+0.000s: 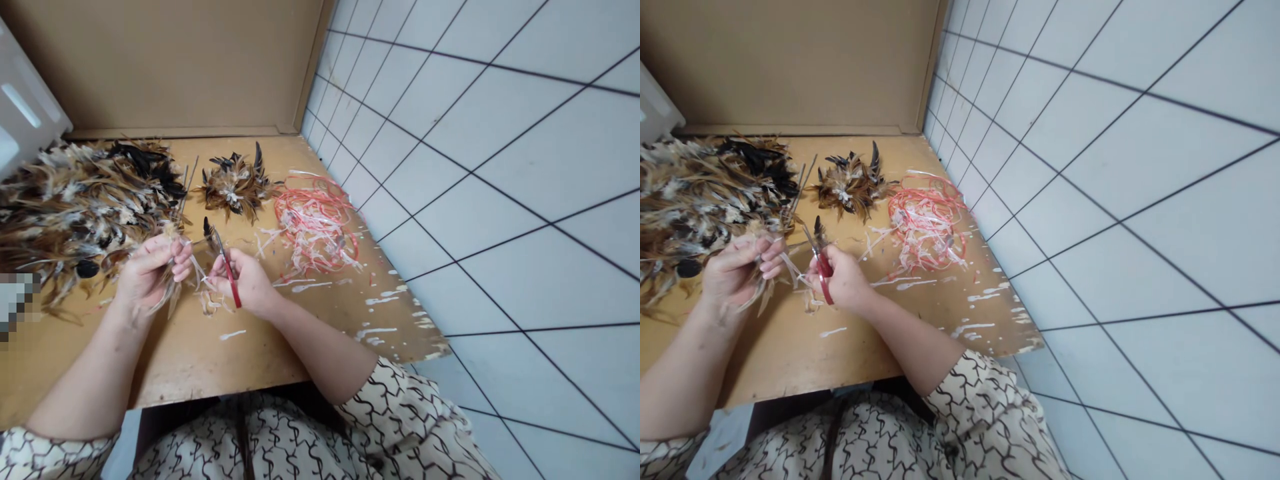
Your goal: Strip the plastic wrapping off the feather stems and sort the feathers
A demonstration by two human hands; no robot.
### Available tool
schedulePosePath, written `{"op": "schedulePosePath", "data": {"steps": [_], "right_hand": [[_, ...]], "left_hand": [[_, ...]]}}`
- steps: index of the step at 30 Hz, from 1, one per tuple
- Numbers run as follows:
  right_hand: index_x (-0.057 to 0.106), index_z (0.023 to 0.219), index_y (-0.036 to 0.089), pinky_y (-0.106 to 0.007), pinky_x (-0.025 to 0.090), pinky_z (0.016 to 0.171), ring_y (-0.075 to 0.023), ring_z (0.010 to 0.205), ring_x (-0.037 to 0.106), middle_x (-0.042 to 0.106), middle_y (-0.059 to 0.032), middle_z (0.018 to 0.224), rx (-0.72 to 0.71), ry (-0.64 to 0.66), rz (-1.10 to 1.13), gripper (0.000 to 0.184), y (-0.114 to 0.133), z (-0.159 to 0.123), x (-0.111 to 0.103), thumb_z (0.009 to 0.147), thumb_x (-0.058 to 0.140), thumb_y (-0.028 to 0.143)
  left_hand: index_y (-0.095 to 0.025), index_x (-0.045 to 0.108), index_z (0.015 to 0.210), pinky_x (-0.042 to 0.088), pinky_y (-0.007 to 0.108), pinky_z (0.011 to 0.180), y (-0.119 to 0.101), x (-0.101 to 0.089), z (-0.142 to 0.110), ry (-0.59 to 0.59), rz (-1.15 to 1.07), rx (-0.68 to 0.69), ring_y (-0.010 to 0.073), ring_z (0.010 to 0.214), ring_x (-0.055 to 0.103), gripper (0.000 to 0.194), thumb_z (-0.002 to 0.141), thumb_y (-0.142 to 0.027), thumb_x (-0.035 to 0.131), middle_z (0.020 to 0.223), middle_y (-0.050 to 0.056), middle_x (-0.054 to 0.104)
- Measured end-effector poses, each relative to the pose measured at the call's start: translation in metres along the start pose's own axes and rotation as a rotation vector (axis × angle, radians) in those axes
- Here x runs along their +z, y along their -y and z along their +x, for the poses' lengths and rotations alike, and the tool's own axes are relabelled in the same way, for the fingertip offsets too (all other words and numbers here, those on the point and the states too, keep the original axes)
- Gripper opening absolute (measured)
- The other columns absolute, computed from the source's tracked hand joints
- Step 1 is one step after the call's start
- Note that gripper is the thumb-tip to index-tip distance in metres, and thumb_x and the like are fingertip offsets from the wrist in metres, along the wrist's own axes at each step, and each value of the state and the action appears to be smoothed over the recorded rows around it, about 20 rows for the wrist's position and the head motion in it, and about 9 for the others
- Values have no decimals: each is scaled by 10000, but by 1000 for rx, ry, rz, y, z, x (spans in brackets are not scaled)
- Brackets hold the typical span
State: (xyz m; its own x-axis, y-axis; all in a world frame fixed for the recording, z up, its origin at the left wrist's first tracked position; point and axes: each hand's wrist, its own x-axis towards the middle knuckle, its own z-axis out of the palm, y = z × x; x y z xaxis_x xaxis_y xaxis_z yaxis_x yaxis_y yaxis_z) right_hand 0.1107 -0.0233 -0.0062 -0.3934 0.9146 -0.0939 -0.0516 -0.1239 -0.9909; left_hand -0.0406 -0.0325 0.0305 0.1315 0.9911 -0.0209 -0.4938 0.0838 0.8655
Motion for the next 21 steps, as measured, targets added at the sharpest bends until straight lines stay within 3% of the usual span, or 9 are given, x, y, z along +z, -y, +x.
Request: {"op": "schedulePosePath", "data": {"steps": [4, 9, 11, 14, 18, 21], "right_hand": [[468, 667, 187, -215, 400, 527, -66, 518, 482, 499, 73, 582, 19, -45, 125, 311, 0, 3, -5, 521, 732, 263], [462, 661, 193, -204, 351, 464, -57, 486, 433, 489, 72, 592, -62, -220, 170, 332, 4, 6, -20, 507, 733, 309], [461, 664, 199, -211, 363, 479, -64, 500, 444, 484, 71, 594, -103, -284, 158, 327, 5, 6, -24, 513, 728, 312], [463, 670, 204, -224, 400, 534, -75, 537, 472, 486, 65, 606, -159, -358, 99, 308, 6, 6, -25, 532, 719, 303], [455, 694, 210, -259, 444, 632, -101, 605, 525, 527, 43, 652, -215, -396, -38, 270, 4, 3, -19, 579, 683, 298], [449, 725, 214, -276, 450, 645, -114, 614, 535, 550, 26, 674, -253, -424, -181, 215, -1, 2, -15, 629, 625, 292]], "left_hand": [[-133, 590, 500, 334, 175, 384, 2, -4, 8, -91, 61, 16, 53, 434, 407, 187, 485, -217, 757, 529, 8, 518], [-136, 603, 520, 365, 179, 419, 6, -18, 20, -437, 312, 4, 66, 435, 450, 81, 522, -160, 680, 548, 8, 590], [-143, 606, 531, 346, 163, 422, 7, -20, 20, -506, 411, 63, 55, 429, 431, 74, 549, -163, 676, 514, -14, 569], [-146, 616, 542, 349, 167, 433, 7, -14, 14, -413, 406, 82, 51, 434, 431, 99, 559, -205, 694, 558, 1, 605], [-126, 625, 522, 381, 195, 447, 12, 4, 5, -140, 290, -125, 71, 450, 473, 173, 508, -246, 750, 582, 42, 623], [-116, 637, 523, 412, 207, 479, 20, 11, 3, -35, 246, -236, 92, 486, 512, 214, 493, -274, 779, 535, 35, 594]]}}
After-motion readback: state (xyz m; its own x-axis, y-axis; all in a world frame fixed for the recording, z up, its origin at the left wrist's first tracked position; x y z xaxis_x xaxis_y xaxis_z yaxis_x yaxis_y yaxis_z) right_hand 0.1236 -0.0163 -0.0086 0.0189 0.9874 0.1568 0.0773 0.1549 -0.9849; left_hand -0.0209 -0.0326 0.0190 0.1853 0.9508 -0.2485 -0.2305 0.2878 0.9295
